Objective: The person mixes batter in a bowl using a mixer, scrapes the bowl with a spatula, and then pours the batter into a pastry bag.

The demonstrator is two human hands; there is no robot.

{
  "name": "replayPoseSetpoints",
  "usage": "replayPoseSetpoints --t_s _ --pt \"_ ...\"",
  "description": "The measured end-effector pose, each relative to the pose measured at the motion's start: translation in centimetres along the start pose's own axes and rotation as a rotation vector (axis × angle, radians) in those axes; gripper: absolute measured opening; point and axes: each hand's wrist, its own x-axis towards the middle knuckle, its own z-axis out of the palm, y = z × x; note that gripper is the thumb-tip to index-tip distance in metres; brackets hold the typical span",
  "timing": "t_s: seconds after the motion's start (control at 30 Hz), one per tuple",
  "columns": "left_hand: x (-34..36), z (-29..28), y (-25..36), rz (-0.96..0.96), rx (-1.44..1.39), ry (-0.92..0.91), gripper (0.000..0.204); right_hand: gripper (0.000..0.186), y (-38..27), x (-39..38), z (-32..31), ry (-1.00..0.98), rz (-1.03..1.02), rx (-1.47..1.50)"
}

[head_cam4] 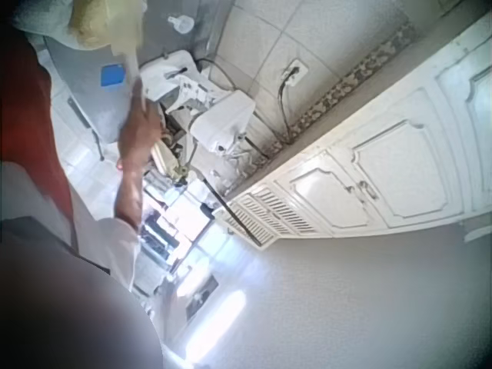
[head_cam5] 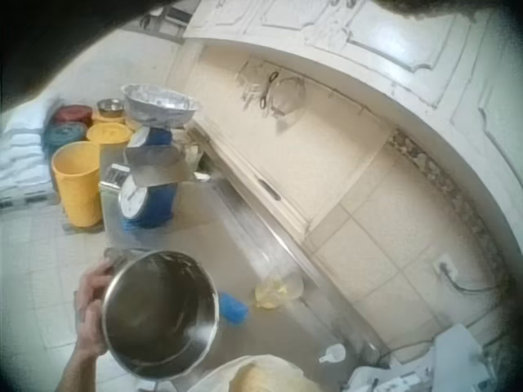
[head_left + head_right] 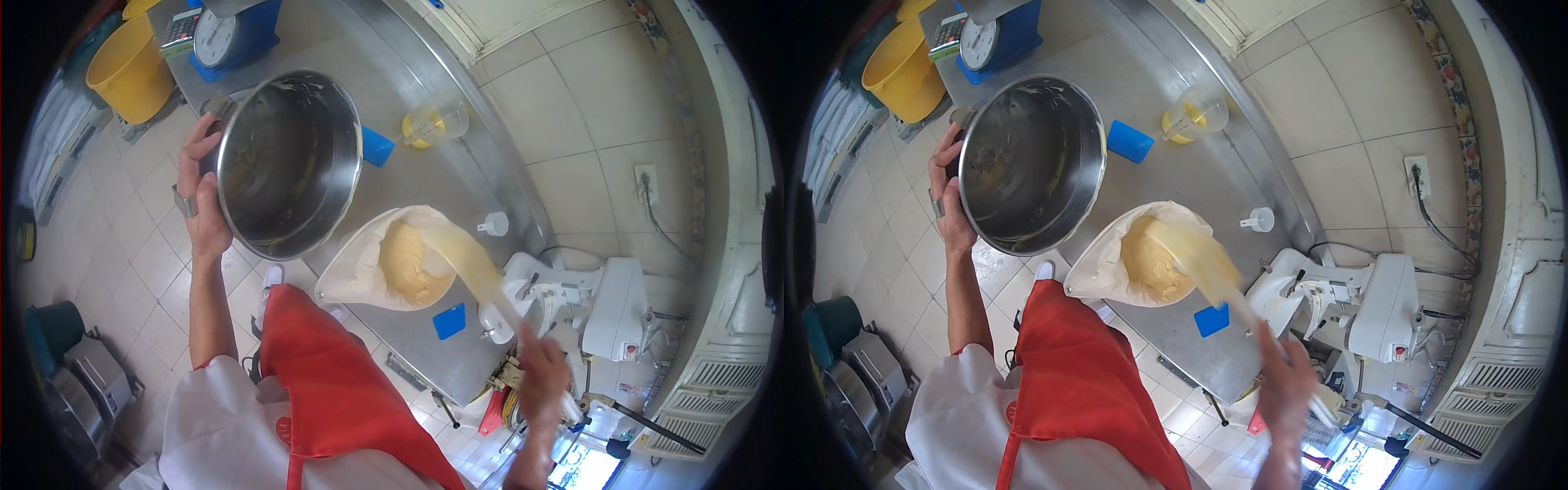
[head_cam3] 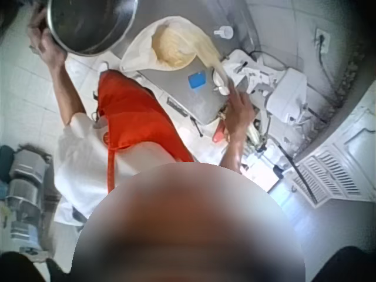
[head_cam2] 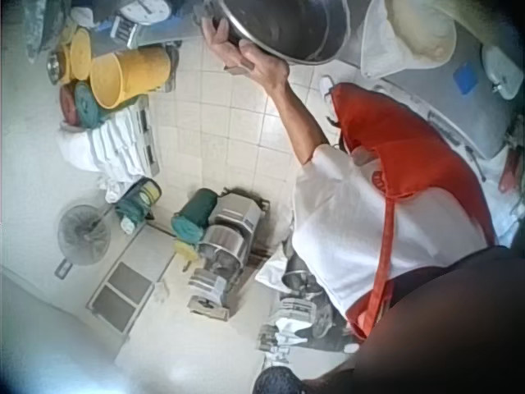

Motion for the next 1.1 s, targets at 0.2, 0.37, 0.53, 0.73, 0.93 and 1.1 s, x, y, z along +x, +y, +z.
replayPoseSetpoints --t_s 0.2,0.37,0.53,0.73,0.93,1.1 --pt "0.6 -1.5 1.3 0.154 -0.039 -0.121 0.039 0.063 -13.1 16.0 7.4 0.013 -0.249 0.059" --pt "1.7 -2.5 3.2 0.491 0.015 -0.171 0.037 0.051 -13.4 21.5 16.1 -0.233 -0.452 0.225" --pt "0.9 -4.0 2.6 0.325 0.021 -0.134 0.039 0.046 -12.2 18.6 9.4 -1.255 -0.024 1.018" --pt "-0.5 -5.5 -0.5 0.081 -0.01 0.029 0.04 0.046 -1.7 7.8 7.2 -0.756 0.193 1.106" --pt "-2.8 -7.2 -3.3 -0.148 -0.087 0.155 0.043 0.046 1.8 -3.4 8.4 -0.073 0.151 0.102" --pt "-4.5 -8.3 -3.3 -0.428 -0.319 0.269 0.039 0.05 3.1 -7.5 1.8 -0.068 0.348 0.19"
